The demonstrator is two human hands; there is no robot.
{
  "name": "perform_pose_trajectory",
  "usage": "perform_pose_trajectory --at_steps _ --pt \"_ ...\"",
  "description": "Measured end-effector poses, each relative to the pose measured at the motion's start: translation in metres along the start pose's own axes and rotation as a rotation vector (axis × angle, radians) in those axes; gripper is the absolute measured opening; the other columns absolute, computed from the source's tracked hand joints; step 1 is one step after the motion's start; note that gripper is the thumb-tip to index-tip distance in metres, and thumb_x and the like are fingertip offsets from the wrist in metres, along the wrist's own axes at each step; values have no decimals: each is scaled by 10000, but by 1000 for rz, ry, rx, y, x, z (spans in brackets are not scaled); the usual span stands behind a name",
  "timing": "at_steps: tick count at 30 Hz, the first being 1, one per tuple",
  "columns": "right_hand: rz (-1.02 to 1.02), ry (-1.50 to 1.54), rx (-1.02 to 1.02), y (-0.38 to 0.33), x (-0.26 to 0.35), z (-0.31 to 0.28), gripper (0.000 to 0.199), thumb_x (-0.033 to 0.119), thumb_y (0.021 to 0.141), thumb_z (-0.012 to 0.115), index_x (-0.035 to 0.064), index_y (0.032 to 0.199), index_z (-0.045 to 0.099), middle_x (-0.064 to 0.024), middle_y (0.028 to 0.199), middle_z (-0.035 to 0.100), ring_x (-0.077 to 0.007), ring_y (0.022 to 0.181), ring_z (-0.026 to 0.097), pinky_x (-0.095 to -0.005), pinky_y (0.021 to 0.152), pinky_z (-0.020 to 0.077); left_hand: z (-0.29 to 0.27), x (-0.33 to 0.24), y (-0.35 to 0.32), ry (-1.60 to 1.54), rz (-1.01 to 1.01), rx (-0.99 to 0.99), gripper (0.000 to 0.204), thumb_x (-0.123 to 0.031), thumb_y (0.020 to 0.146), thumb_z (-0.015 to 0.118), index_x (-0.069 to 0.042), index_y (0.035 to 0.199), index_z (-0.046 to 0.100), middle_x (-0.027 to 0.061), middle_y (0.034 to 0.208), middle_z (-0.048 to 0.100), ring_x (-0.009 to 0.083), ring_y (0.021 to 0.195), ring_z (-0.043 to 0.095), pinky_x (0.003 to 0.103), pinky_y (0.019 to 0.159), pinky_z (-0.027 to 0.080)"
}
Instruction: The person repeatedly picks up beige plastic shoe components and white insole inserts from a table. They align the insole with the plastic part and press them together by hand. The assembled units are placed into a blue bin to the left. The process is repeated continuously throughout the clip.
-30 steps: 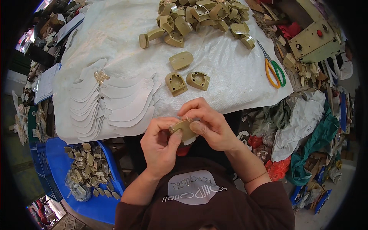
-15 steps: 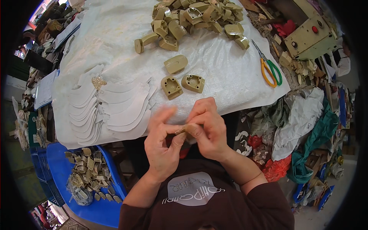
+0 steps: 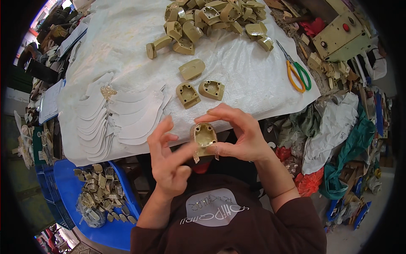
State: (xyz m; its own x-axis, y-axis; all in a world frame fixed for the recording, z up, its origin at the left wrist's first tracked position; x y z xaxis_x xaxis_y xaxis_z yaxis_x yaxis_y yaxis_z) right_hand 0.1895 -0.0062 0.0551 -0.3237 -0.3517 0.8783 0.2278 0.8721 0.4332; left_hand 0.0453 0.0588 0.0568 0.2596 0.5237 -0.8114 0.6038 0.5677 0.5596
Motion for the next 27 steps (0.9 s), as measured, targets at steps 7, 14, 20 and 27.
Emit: perform_pose_trajectory --at_steps 7,14,20,27 --pt "-112 87 2 -10 4 23 721 81 647 800 85 1281 455 -82 1095 649 -291 987 560 -370 870 453 46 43 -19 -802 -702 146 665 -299 888 472 -20 1414 178 168 1234 455 221 996 547 316 775 485" --pt "185 281 55 -8 -16 36 376 217 820 677 46 1136 564 -131 1180 434 -165 746 559 -283 638 513 37 44 -26 -575 -570 33 562 -287 940 353 24 1371 173 154 1031 514 161 777 573 290 695 482" --pt "478 695 292 0 -41 62 182 189 892 555 12 862 584 -70 1007 504 -106 627 587 -214 376 506 47 21 -9 -441 -493 60 815 -606 922 314 28 1405 145 175 1102 501 174 788 578 266 618 490" --pt "-40 72 89 -2 -11 51 219 225 937 498 33 994 587 -65 1080 523 -175 938 534 -339 854 451 31 38 -22 -286 -444 -65 659 -472 955 355 20 1373 218 163 1114 498 184 955 552 304 818 466"
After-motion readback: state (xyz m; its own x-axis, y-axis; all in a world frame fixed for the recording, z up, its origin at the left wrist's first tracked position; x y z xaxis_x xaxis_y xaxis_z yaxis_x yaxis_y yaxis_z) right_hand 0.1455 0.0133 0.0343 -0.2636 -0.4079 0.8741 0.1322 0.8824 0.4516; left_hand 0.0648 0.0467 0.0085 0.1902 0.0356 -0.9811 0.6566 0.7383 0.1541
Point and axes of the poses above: each hand's wrist, its own y-axis towards the middle knuckle, its own z-axis out of the palm, x = y × z, the point moved 9 cm from there along y, towards the middle knuckle
